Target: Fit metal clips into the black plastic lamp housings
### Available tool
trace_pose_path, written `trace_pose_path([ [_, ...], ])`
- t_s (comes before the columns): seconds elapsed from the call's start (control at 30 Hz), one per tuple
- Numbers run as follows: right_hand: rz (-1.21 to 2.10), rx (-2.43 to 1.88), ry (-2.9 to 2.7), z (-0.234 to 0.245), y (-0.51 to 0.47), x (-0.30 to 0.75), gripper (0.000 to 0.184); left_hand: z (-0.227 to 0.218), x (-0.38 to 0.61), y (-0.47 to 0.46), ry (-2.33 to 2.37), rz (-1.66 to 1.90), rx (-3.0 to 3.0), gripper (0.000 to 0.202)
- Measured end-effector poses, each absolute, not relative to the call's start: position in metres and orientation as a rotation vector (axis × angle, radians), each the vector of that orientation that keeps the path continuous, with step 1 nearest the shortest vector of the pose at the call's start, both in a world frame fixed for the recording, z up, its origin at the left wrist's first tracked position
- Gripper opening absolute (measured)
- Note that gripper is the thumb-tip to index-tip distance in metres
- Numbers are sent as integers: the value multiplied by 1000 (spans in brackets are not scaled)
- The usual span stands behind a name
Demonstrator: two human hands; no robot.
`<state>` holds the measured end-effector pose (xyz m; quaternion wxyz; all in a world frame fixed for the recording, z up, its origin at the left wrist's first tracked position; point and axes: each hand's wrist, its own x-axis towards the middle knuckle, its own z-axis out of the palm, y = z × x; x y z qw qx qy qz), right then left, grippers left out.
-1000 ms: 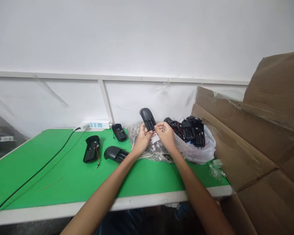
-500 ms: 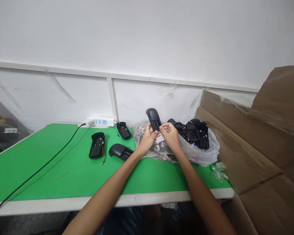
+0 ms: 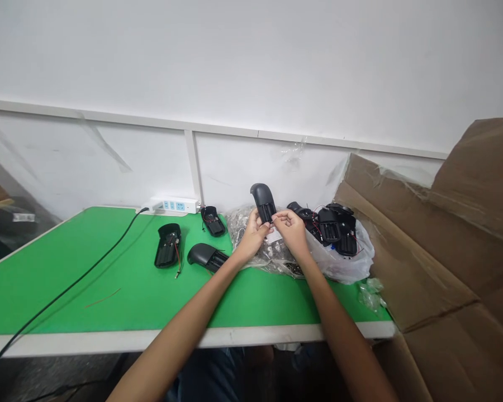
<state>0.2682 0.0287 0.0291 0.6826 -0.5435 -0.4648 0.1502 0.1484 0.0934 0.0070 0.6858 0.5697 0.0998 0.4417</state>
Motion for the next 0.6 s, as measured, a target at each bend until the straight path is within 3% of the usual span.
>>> trace_pose_path([
  [0.6, 245, -1362, -995, 32, 27, 258, 30, 10, 149, 91, 164, 1005, 1309, 66],
])
